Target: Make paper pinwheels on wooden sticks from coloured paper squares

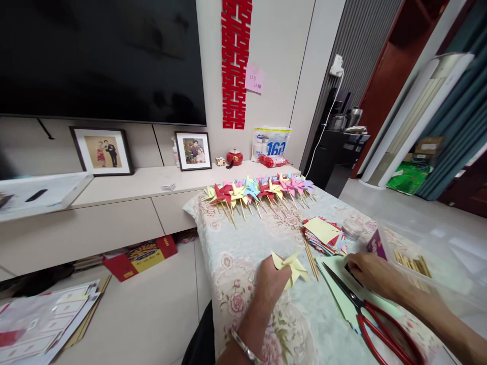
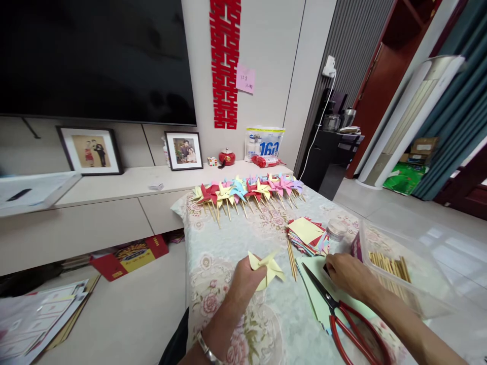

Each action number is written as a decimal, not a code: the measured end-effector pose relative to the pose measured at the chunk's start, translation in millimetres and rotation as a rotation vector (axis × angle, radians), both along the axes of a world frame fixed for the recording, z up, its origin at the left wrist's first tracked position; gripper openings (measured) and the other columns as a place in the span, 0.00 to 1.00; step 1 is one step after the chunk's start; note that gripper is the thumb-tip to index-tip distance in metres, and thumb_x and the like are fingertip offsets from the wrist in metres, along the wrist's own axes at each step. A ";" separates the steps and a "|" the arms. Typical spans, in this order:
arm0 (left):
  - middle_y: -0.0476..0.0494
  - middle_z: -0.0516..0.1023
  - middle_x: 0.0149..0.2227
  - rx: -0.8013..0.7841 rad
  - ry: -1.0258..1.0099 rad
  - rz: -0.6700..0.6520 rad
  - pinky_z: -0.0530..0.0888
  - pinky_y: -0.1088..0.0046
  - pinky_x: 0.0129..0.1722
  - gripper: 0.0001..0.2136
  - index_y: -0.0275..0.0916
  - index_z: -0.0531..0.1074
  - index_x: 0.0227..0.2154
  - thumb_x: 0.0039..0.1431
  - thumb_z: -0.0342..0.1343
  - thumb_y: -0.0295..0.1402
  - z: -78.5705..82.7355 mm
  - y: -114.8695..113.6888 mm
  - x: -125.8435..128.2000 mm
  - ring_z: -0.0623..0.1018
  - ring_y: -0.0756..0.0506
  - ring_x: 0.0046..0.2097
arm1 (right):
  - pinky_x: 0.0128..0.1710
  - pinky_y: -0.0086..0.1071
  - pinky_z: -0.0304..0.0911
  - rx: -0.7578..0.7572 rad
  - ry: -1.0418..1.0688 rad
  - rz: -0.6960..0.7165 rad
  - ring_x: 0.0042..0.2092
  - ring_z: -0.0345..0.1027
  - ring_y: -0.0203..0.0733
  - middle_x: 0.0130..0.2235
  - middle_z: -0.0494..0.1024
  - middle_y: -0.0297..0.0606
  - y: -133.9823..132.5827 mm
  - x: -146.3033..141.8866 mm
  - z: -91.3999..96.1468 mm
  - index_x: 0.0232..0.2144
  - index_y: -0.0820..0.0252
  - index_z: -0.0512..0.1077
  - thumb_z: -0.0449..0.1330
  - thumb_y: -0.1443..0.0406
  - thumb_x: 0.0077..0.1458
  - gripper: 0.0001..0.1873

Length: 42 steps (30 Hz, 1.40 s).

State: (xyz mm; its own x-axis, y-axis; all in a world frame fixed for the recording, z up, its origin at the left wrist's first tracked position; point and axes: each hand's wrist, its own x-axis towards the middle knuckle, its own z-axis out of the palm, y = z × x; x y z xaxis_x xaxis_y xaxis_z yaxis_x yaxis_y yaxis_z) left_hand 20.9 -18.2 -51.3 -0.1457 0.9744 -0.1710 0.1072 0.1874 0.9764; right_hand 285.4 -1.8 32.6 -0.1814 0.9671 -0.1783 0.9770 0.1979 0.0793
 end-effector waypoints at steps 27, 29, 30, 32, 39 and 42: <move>0.46 0.79 0.28 0.033 -0.804 0.151 0.77 0.69 0.33 0.16 0.36 0.72 0.32 0.38 0.64 0.36 17.5 2.9 -10.5 0.81 0.43 0.32 | 0.21 0.26 0.57 -0.265 1.662 -0.386 0.20 0.64 0.32 0.20 0.75 0.30 21.3 -142.9 -49.8 0.27 0.60 0.73 0.61 0.65 0.40 0.08; 0.47 0.79 0.27 0.035 -0.805 0.144 0.77 0.69 0.32 0.14 0.37 0.72 0.30 0.39 0.64 0.36 17.0 3.5 -9.5 0.80 0.43 0.32 | 0.21 0.25 0.58 -0.340 1.747 -0.410 0.20 0.63 0.30 0.22 0.75 0.32 19.4 -144.0 -55.0 0.27 0.62 0.74 0.61 0.66 0.38 0.08; 0.47 0.79 0.27 0.037 -0.808 0.141 0.77 0.69 0.33 0.14 0.37 0.72 0.30 0.39 0.64 0.36 17.0 3.6 -9.1 0.80 0.43 0.31 | 0.21 0.25 0.58 -0.377 1.783 -0.418 0.20 0.63 0.30 0.22 0.75 0.32 17.7 -143.6 -57.2 0.25 0.63 0.73 0.61 0.67 0.36 0.08; 0.48 0.79 0.27 0.035 -0.812 0.136 0.77 0.69 0.34 0.13 0.38 0.73 0.30 0.39 0.64 0.36 17.1 3.8 -8.6 0.80 0.44 0.31 | 0.20 0.24 0.56 -0.440 1.844 -0.427 0.20 0.62 0.29 0.21 0.75 0.33 14.4 -142.2 -60.9 0.22 0.63 0.72 0.61 0.68 0.35 0.06; 0.45 0.80 0.27 0.016 -0.818 0.057 0.76 0.69 0.33 0.11 0.40 0.73 0.31 0.42 0.63 0.35 12.9 4.1 -8.3 0.81 0.40 0.36 | 0.18 0.23 0.51 -0.552 1.942 -0.452 0.18 0.61 0.28 0.20 0.76 0.34 10.6 -146.1 -65.0 0.22 0.63 0.71 0.60 0.69 0.36 0.04; 0.44 0.80 0.27 0.023 -0.796 0.042 0.77 0.68 0.33 0.10 0.40 0.73 0.30 0.44 0.62 0.36 10.1 3.9 -7.7 0.81 0.39 0.37 | 0.17 0.22 0.49 -0.539 1.952 -0.466 0.17 0.60 0.28 0.19 0.76 0.33 10.5 -148.3 -65.5 0.21 0.63 0.70 0.61 0.70 0.36 0.04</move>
State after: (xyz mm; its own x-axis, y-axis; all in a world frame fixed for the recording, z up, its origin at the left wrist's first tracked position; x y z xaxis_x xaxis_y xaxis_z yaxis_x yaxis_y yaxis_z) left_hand 13.3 -14.3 -41.2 -0.0249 0.9754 -0.2192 -0.6305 0.1549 0.7606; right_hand 137.1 8.7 -32.9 -0.2524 0.9148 -0.3153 -0.3377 -0.3886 -0.8573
